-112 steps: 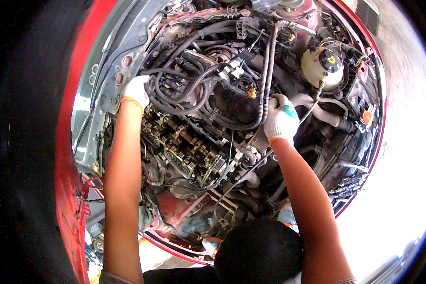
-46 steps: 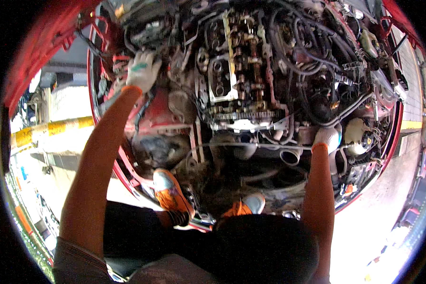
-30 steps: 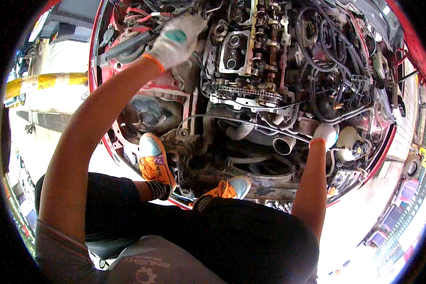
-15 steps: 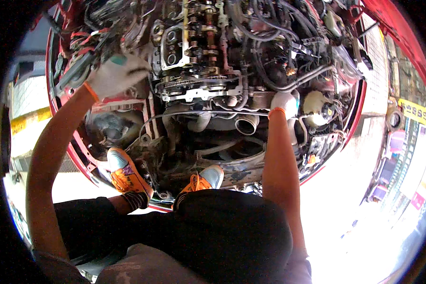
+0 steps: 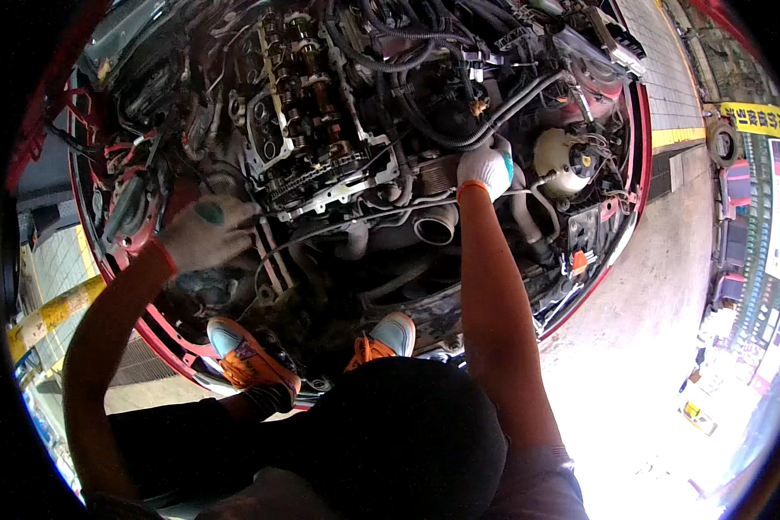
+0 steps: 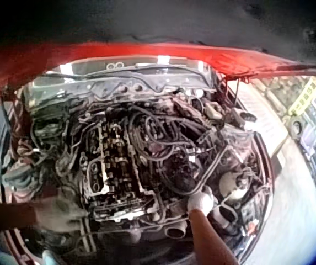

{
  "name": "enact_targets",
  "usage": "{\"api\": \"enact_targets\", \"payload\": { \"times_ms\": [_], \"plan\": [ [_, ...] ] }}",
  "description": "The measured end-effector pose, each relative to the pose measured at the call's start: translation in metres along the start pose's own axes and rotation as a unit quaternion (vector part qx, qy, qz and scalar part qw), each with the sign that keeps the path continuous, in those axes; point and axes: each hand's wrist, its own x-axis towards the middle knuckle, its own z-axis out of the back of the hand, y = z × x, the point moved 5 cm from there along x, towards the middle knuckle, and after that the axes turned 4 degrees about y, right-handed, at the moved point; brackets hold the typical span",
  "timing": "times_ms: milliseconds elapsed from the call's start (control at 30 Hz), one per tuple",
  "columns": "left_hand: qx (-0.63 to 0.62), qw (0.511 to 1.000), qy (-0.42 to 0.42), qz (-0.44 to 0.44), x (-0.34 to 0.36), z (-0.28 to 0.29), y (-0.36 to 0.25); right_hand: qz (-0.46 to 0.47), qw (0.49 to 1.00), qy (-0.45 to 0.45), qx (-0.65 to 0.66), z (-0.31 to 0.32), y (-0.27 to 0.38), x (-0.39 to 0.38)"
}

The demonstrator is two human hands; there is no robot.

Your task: The person works on a car engine with the hood open, using a wrench to tighten bolts on the cylinder head. They then retrieve a black plastic engine cover from the floor and install it onto the engine, securing it by hand.

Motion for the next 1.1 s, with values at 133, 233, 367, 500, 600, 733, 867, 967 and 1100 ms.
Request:
{"api": "enact_targets", "payload": {
  "times_ms": [133, 233, 367, 500, 600, 733, 867, 967, 1100],
  "plan": [
    [0.022, 0.998, 0.051, 0.033, 0.014, -0.032, 0.015, -0.037, 0.995, -0.011, -0.092, -0.004, 0.020, -0.021],
    [-0.081, 0.995, 0.037, 0.047, 0.034, -0.027, 0.014, -0.059, 0.986, -0.021, -0.154, 0.002, 0.047, -0.034],
    [-0.064, 0.989, -0.133, -0.012, 0.068, -0.018, -0.031, -0.030, 0.999, 0.004, 0.031, -0.004, 0.017, -0.019],
    [0.067, 0.969, -0.238, -0.014, 0.085, -0.033, -0.063, -0.018, 0.999, -0.006, -0.040, -0.002, 0.001, -0.006],
    [-0.003, 0.966, -0.253, 0.050, 0.086, -0.038, -0.052, -0.032, 0.999, 0.006, -0.042, -0.006, 0.014, -0.017],
    [-0.034, 0.960, -0.275, 0.048, 0.080, -0.036, -0.048, -0.017, 0.999, 0.004, -0.035, -0.002, -0.002, -0.005],
    [-0.040, 0.968, -0.245, 0.039, 0.085, -0.037, -0.045, 0.020, 0.996, -0.011, -0.081, 0.000, -0.031, 0.010],
    [-0.034, 0.968, -0.246, 0.039, 0.079, -0.036, -0.038, 0.013, 0.995, 0.001, -0.097, -0.008, 0.001, -0.016],
    [-0.016, 0.966, -0.257, 0.024, 0.082, -0.043, -0.036, 0.012, 0.998, 0.000, -0.065, 0.001, 0.005, -0.012]
  ]
}}
